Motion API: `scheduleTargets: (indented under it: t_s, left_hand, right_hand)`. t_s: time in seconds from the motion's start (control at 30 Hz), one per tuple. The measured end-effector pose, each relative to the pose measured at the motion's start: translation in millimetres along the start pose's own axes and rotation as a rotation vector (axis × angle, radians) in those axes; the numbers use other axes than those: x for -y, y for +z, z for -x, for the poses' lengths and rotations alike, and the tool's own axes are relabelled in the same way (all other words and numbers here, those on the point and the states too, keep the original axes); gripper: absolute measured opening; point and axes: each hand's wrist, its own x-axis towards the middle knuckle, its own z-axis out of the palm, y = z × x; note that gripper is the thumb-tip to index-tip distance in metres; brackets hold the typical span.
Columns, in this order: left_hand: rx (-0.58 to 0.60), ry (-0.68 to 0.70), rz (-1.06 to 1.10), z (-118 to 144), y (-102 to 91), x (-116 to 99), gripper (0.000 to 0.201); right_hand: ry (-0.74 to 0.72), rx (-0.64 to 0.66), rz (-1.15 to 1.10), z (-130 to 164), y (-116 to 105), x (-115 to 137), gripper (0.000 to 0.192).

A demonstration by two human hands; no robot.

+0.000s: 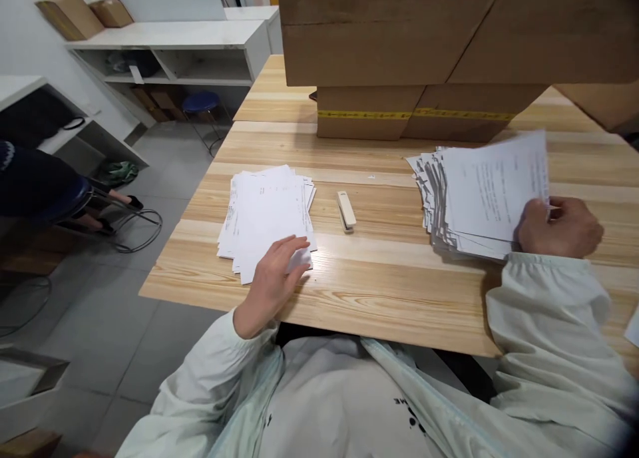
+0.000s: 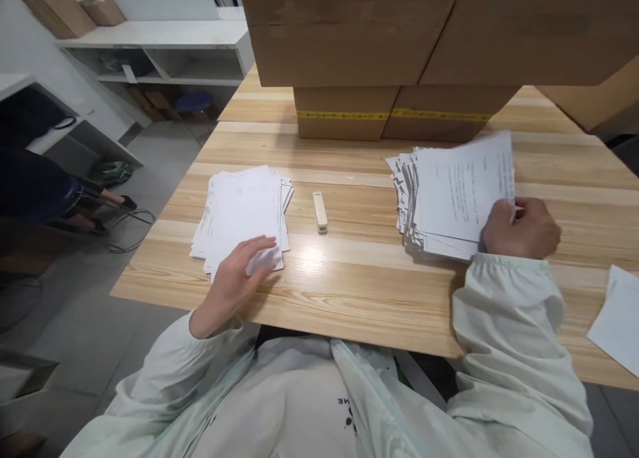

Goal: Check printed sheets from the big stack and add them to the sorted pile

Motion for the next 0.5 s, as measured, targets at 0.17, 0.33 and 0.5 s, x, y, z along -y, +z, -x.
scheduleTargets:
  t_s: [0.17, 0.33, 0.5]
  left_hand:
    - [0.106, 0.154, -0.46, 6, -6.6, 38, 0.037]
    - [0.069, 0.226, -0.566, 8, -0.4, 43, 0.024]
    - [-0.045, 0.022, -0.392, 6, -6.2, 39, 0.019]
  right_hand:
    - [-0.401, -0.238, -0.033, 68, -11, 53, 0.048]
    - [-0.506, 0.728, -0.59, 163, -3, 136, 0.025]
    - [-0.199, 1.261, -0.785, 213, 26, 171, 0.027]
